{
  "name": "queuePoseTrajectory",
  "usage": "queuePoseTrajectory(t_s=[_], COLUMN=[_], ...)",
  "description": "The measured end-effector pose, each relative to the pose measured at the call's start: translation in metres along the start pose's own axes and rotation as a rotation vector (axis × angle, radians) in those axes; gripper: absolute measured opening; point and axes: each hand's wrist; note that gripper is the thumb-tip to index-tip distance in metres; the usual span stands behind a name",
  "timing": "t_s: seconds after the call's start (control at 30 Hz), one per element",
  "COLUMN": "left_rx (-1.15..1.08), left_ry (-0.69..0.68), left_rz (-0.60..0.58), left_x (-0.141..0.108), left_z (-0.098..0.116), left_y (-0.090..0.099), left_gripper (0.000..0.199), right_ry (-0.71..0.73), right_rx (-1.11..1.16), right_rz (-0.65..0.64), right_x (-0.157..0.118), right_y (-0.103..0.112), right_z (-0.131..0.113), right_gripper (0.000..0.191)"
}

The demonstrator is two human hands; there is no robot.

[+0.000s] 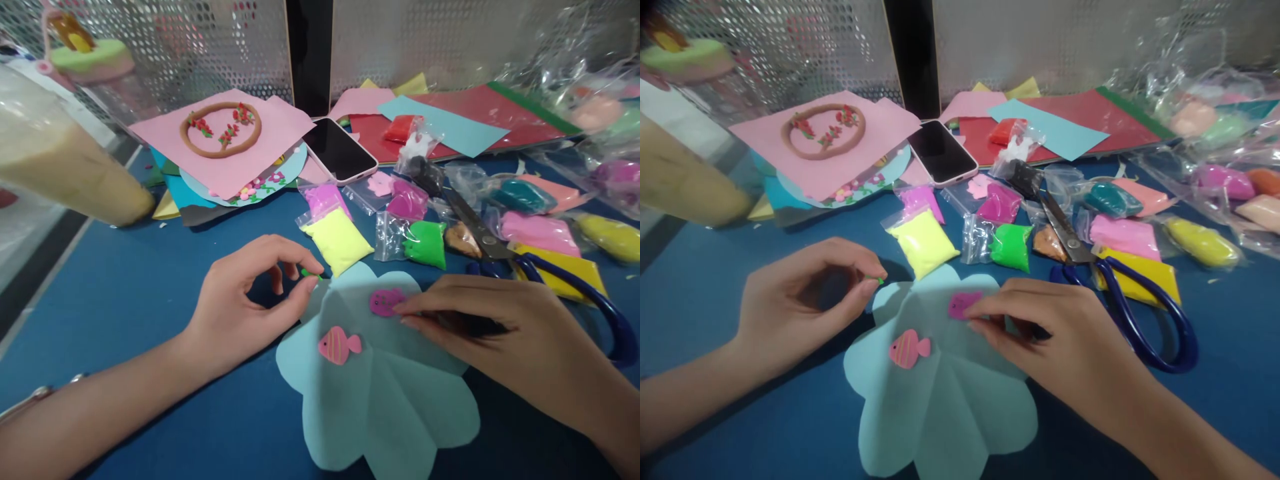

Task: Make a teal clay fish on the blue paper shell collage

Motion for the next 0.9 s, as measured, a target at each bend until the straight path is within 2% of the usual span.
queuePoseTrajectory(t_s=[0.13, 0.33, 0.5, 0.8, 0.9], left_rx=[0.008, 0.004, 0.021, -0.005, -0.001], left_ry=[-0.009, 0.0, -0.027, -0.015, -0.022], left_rz=[-0.005, -0.031, -0.023, -0.008, -0.006], left_x=[0.0, 0.0, 0.0, 0.0, 0.0], left_z=[0.001, 0.003, 0.003, 0.002, 0.002], left_y=[0.0, 0.001, 0.002, 0.0, 0.0], left_gripper=[0.009, 0.012, 0.013, 0.013, 0.013], right_ry=[0.013, 0.139, 0.171, 0.13, 0.194], right_rx=[0.007, -0.032, -0.059, -0.064, -0.164], right_rz=[0.021, 0.115, 0.112, 0.077, 0.081], right_x=[0.002, 0.003, 0.004, -0.001, -0.01], right_y=[-0.003, -0.006, -0.008, -0.007, -0.006], right_z=[0.001, 0.001, 0.0, 0.002, 0.001], right_gripper=[0.014, 0.014, 0.017, 0.021, 0.027])
Point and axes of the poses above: each hand's wrist, its own x-axis towards the middle knuckle, its own y-axis out of the back of the hand, z = x × y, and after that the axes turned 2 degrees about y, right-handed
